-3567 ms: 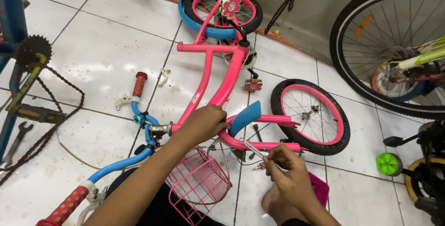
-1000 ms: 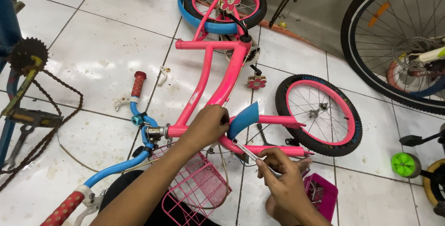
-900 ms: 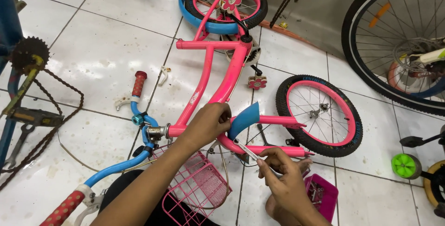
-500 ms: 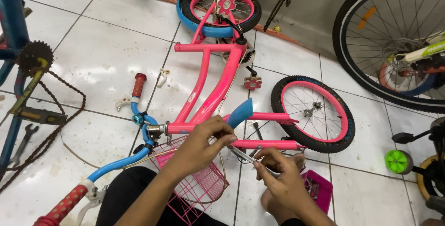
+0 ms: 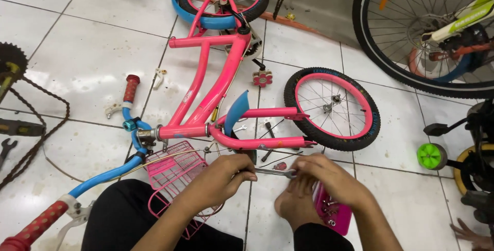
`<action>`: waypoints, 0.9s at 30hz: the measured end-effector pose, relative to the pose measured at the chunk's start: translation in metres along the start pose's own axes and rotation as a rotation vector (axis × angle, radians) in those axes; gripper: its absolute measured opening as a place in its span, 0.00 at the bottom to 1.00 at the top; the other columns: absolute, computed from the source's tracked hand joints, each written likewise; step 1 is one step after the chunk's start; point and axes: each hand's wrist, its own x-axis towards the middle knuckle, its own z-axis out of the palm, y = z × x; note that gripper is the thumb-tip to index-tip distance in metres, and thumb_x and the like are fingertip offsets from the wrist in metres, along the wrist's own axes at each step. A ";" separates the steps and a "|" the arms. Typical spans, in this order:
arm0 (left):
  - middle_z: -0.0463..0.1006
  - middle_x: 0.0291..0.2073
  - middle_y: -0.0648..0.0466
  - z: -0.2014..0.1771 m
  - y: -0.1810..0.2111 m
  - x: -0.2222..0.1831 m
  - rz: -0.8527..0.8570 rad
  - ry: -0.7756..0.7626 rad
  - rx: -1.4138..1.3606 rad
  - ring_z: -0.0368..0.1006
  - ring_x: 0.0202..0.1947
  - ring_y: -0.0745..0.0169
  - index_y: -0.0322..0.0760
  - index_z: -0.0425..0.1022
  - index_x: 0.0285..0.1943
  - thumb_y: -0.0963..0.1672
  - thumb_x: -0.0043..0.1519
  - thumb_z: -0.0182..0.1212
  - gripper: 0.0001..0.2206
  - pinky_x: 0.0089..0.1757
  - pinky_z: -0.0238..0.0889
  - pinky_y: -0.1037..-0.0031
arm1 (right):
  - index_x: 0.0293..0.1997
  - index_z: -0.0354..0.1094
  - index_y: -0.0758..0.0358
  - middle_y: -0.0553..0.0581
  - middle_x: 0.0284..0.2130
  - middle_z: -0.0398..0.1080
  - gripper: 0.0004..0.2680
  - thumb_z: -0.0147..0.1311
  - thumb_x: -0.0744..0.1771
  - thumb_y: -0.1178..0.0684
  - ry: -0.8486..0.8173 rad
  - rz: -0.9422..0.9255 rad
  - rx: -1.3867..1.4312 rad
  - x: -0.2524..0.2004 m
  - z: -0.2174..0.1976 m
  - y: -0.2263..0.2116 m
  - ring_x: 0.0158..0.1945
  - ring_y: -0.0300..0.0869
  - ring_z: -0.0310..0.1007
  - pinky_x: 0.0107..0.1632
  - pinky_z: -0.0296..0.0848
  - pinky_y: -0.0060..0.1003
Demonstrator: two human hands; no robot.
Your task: Installing a front fender on a small pink bicycle using a wrench to tighten bolts.
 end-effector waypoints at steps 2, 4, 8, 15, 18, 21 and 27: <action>0.81 0.33 0.56 0.004 0.003 0.005 -0.059 0.004 0.011 0.76 0.35 0.60 0.39 0.74 0.36 0.43 0.65 0.60 0.05 0.38 0.68 0.70 | 0.41 0.77 0.71 0.61 0.39 0.79 0.12 0.45 0.67 0.54 -0.153 0.011 -0.117 0.014 -0.010 0.012 0.37 0.46 0.81 0.46 0.77 0.36; 0.80 0.32 0.56 0.011 -0.001 0.011 -0.124 0.007 0.022 0.75 0.34 0.60 0.39 0.73 0.36 0.43 0.65 0.60 0.06 0.38 0.66 0.70 | 0.30 0.75 0.75 0.66 0.28 0.82 0.13 0.40 0.65 0.58 -0.311 0.024 -0.234 0.046 -0.007 0.046 0.28 0.48 0.79 0.37 0.79 0.36; 0.80 0.31 0.54 0.029 -0.009 0.027 -0.061 0.051 0.106 0.75 0.34 0.56 0.38 0.71 0.34 0.43 0.65 0.60 0.07 0.37 0.65 0.67 | 0.49 0.75 0.52 0.55 0.45 0.76 0.12 0.48 0.63 0.56 -0.098 -0.359 -0.830 0.143 0.024 0.138 0.56 0.63 0.64 0.63 0.46 0.61; 0.79 0.32 0.53 0.058 -0.014 0.041 0.002 0.071 0.093 0.75 0.34 0.55 0.38 0.73 0.36 0.43 0.65 0.60 0.06 0.36 0.65 0.65 | 0.29 0.55 0.40 0.84 0.34 0.67 0.08 0.40 0.67 0.56 0.806 -0.567 -1.266 0.237 0.077 0.233 0.49 0.88 0.64 0.63 0.45 0.85; 0.79 0.32 0.53 0.064 -0.010 0.044 -0.004 0.088 0.065 0.73 0.33 0.57 0.39 0.74 0.37 0.43 0.65 0.59 0.05 0.37 0.65 0.67 | 0.80 0.28 0.55 0.68 0.76 0.41 0.54 0.53 0.52 0.15 0.748 0.254 -0.461 0.217 0.075 0.188 0.79 0.57 0.36 0.75 0.35 0.53; 0.77 0.30 0.55 0.065 0.003 0.045 -0.009 0.090 0.013 0.71 0.31 0.60 0.39 0.74 0.36 0.43 0.65 0.61 0.05 0.36 0.63 0.70 | 0.58 0.55 0.35 1.03 0.64 0.29 0.20 0.58 0.64 0.34 0.237 -0.134 -1.166 0.191 0.056 0.182 0.65 0.98 0.35 0.66 0.33 0.86; 0.79 0.29 0.56 0.069 0.005 0.051 0.002 0.102 -0.033 0.71 0.29 0.62 0.38 0.75 0.36 0.43 0.65 0.61 0.06 0.35 0.64 0.72 | 0.50 0.76 0.59 0.52 0.41 0.72 0.11 0.60 0.63 0.57 0.347 -0.544 -0.064 0.105 -0.048 0.166 0.40 0.38 0.74 0.42 0.74 0.31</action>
